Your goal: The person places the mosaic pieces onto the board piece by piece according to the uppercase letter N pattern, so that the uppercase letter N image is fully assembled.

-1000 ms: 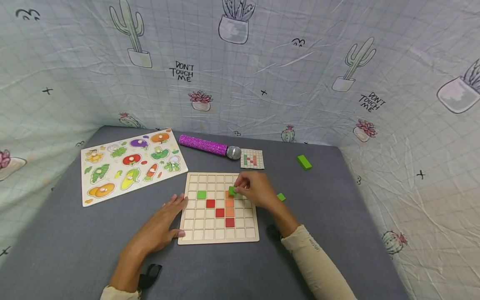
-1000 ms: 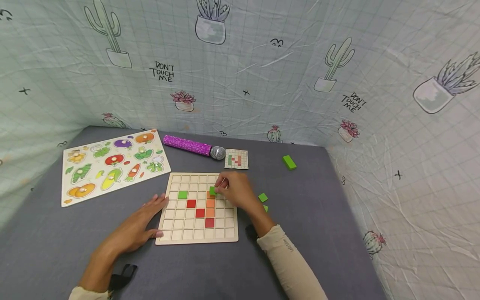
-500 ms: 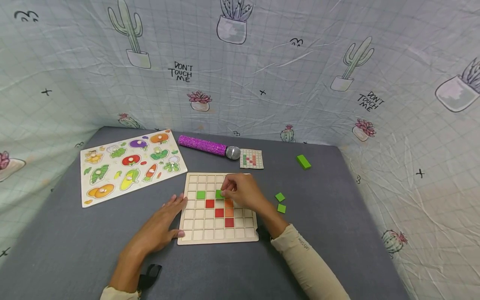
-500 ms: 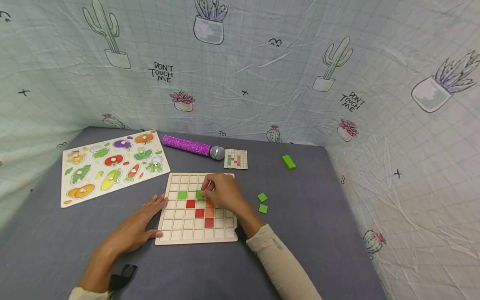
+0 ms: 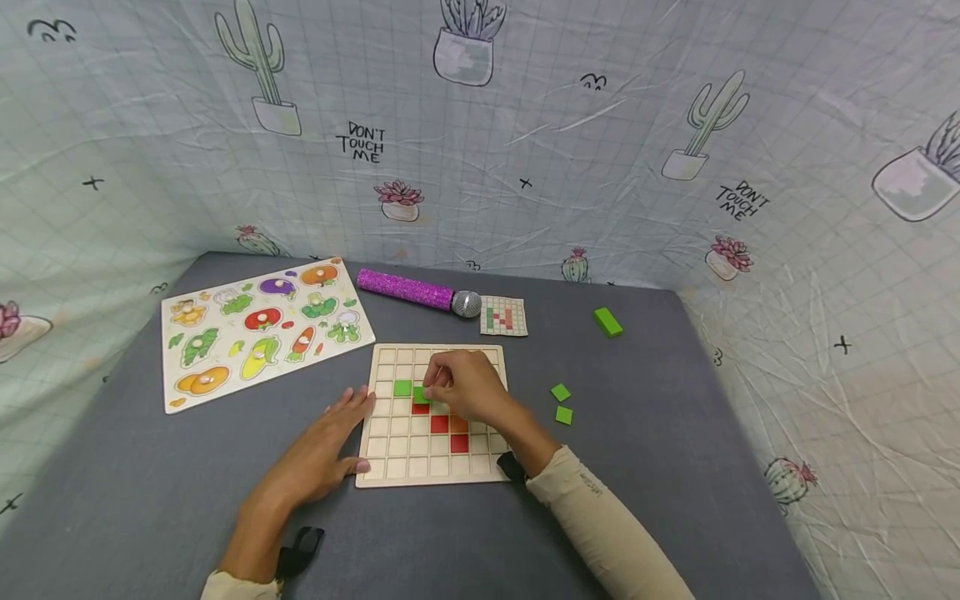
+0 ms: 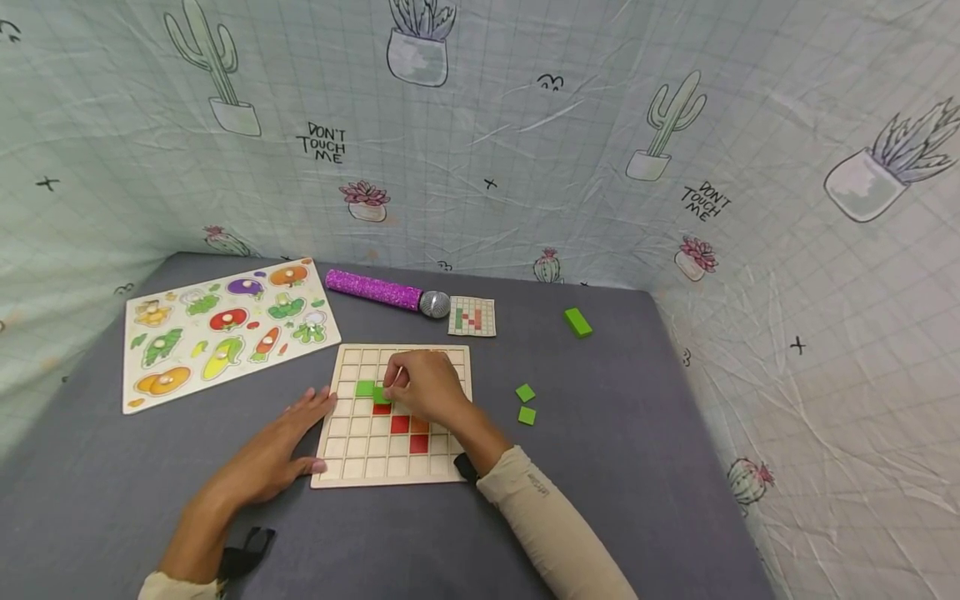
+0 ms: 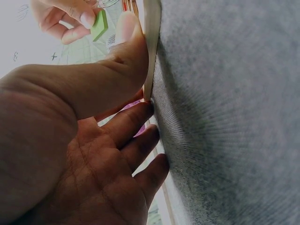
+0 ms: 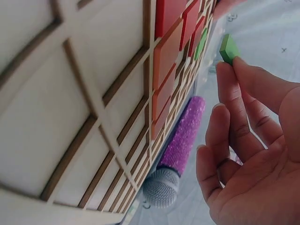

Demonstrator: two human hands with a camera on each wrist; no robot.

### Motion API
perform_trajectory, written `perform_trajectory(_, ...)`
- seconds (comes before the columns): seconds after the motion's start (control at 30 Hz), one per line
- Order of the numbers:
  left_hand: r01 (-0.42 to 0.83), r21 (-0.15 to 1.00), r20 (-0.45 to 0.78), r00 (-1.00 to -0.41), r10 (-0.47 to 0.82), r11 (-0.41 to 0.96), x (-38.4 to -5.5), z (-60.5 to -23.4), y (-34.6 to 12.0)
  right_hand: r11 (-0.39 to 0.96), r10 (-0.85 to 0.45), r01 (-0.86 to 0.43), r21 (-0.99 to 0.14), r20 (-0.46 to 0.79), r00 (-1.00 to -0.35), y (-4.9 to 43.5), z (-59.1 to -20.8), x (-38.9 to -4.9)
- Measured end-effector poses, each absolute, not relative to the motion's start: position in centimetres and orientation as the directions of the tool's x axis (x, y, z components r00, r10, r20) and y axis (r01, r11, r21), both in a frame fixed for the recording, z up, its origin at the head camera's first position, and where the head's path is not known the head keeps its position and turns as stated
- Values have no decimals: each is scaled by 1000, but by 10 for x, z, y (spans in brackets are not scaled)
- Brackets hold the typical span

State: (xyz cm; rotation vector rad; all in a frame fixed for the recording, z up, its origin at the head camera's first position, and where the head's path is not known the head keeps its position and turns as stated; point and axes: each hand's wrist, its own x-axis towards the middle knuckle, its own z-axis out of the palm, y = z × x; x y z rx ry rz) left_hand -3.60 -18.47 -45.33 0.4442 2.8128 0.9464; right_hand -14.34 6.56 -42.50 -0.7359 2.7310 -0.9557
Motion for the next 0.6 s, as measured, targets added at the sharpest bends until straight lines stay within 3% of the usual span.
perform_trajectory(0.6, 282, 604, 3, -936, 351, 745, -36, -455, -187, 758, -472, -406, -511, 1, -881, 37, -430, -140)
